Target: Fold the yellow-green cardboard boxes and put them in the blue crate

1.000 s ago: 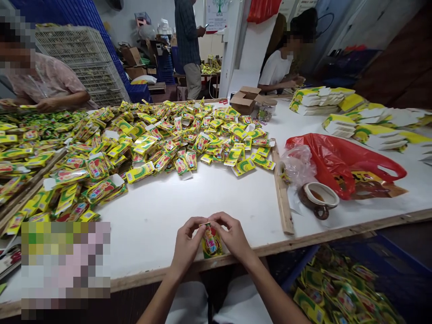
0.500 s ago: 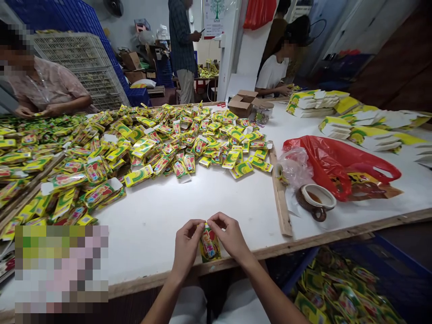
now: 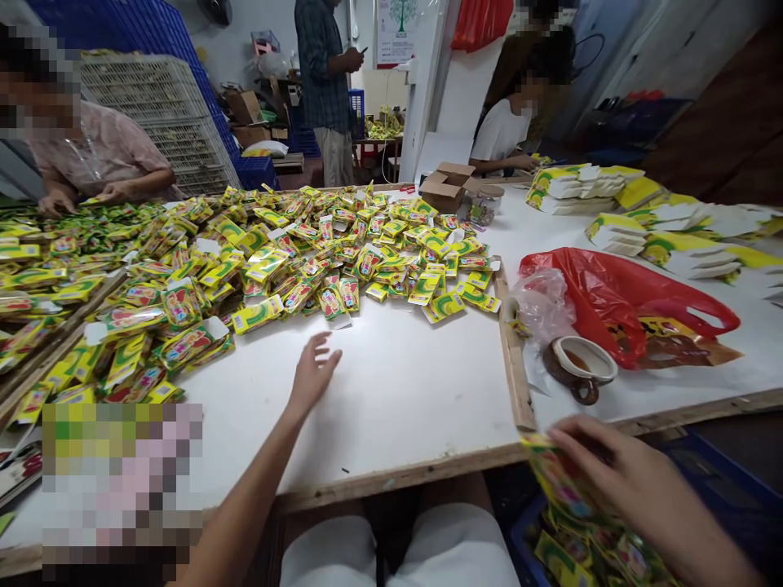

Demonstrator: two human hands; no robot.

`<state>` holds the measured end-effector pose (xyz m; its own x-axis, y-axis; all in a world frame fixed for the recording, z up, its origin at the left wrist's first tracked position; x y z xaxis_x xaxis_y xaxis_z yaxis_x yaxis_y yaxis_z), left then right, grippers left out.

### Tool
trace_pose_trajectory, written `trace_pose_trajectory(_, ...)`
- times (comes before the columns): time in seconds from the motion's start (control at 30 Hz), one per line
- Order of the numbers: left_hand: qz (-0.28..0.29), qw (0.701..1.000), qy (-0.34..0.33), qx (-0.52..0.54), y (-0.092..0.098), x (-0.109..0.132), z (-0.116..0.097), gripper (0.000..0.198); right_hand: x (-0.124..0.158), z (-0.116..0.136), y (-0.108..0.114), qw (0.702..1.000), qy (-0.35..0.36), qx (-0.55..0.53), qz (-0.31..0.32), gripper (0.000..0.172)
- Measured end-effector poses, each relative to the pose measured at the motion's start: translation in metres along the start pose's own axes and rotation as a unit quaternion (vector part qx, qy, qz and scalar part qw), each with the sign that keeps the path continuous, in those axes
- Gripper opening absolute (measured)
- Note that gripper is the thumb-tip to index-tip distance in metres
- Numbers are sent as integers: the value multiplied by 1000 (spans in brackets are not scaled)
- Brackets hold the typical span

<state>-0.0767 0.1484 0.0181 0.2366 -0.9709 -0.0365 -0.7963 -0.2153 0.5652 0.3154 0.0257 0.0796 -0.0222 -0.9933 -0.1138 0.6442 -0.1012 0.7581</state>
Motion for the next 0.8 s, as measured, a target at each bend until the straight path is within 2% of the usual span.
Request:
trace_pose_trajectory(0.07,-28,999,-14,-38,0,-38,5,46,8,-15,24,998,-9,56,-27,32)
trace_pose_trajectory(0.13,-37,996,-43,-72,-6,-68,2,50,10,-9,17,999,5,28,-30,32)
trace_pose_trajectory(0.27,7,983,-113,-145,-24,-102,-17,49,0,39,-53,990,64,-115,52,26)
trace_pose_trajectory(0.33,29,975,-135,-174,-26,-109,-26,40,-6,60,-86,979,83,-166,81,23)
trace_pose_trajectory(0.4,39,969,-149,-195,-25,-109,-33,29,-11,73,-109,970,96,-203,89,21)
trace_pose_trajectory(0.5,37,963,-168,-207,-22,-89,-45,19,-18,84,-131,963,114,-232,73,18)
trace_pose_trajectory(0.63,20,966,-181,-185,-24,-29,-63,11,-27,96,-154,955,127,-267,23,13)
trace_pose_trajectory(0.73,7,975,-157,-158,-26,21,-68,15,-31,105,-168,939,125,-319,-23,25)
trace_pose_trajectory(0.8,8,989,-103,-103,-25,48,-64,19,-32,106,-173,931,111,-345,-48,25)
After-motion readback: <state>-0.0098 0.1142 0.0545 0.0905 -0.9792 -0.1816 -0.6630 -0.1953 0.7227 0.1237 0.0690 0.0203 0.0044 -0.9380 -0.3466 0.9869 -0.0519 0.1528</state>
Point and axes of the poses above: each hand's wrist, its own x-axis away from the middle knuckle, its own y-axis out of the back of the hand, z = x × y, the point moved 5 cm from there along -x, towards the middle knuckle, and after that the axes turned 11 degrees about y, right-handed, at the moved point
